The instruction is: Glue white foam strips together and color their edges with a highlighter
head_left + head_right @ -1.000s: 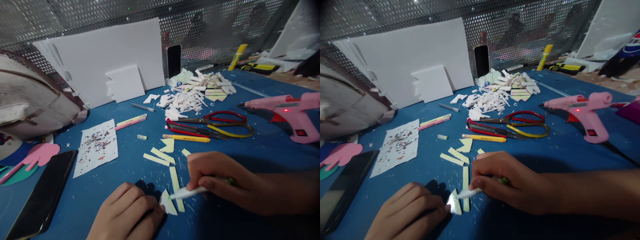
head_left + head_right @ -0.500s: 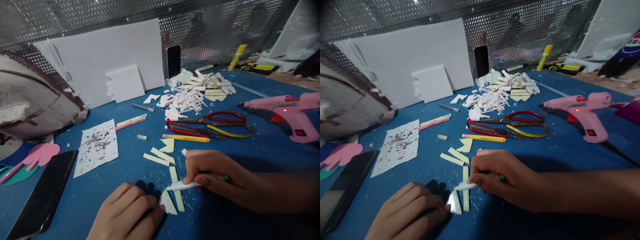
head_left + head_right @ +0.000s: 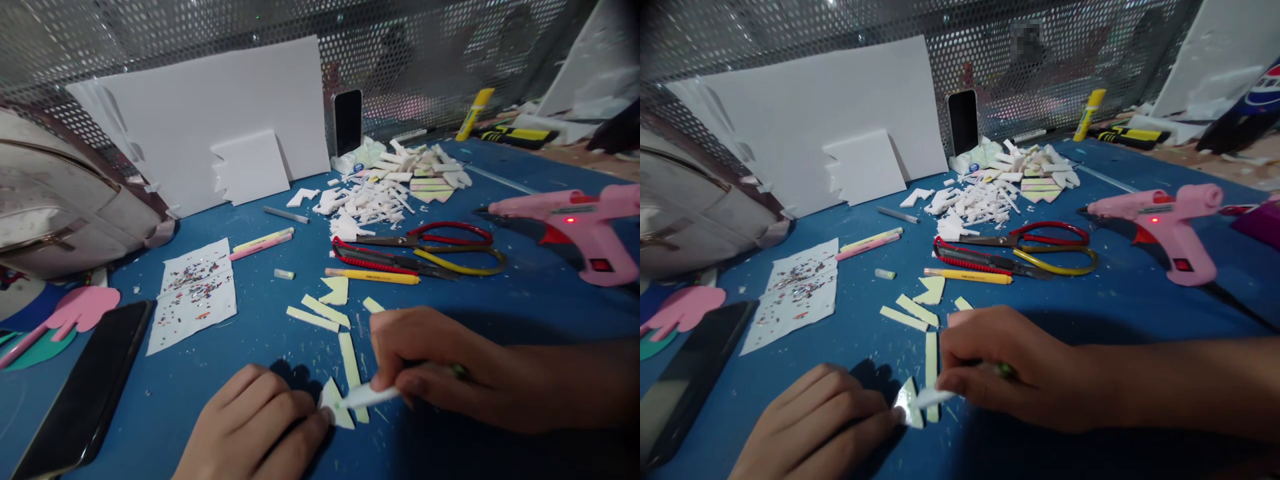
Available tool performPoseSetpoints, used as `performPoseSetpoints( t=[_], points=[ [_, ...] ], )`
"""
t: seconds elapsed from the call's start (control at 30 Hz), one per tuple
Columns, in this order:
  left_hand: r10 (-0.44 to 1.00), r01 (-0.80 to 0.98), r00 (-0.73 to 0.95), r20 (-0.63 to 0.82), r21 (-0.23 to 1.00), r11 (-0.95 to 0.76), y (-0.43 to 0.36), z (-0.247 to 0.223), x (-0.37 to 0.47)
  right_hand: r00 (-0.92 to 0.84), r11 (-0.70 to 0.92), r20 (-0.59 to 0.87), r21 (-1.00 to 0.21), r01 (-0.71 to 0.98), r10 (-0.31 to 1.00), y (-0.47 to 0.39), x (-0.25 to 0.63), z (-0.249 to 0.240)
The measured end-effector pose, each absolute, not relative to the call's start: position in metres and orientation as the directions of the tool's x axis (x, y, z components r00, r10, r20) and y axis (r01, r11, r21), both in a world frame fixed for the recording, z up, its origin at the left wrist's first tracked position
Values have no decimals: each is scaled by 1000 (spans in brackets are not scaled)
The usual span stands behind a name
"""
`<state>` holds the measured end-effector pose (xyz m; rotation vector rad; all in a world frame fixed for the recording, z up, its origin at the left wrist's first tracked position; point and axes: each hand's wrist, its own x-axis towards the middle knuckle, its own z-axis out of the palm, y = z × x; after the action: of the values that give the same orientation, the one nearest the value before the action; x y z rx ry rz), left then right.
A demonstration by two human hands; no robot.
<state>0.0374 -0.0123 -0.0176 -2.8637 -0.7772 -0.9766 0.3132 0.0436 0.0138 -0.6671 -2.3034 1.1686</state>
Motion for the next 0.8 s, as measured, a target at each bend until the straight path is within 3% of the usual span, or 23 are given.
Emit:
performPoseSetpoints(
  t=[0.57,0.7,0.8],
  points=[
    [472,461,679,562,174,-870,-15,-20,34,-809,523,197,-838,154,553,45,313,15],
    [474,460,678,562,178,-870,-14,-20,35,-767,489,187,-853,183,614,45,313,16],
    [483,468,660,576,187,-864,-13,-19,37,-800,521,207,-841,149,563,46,313,16]
  ],
)
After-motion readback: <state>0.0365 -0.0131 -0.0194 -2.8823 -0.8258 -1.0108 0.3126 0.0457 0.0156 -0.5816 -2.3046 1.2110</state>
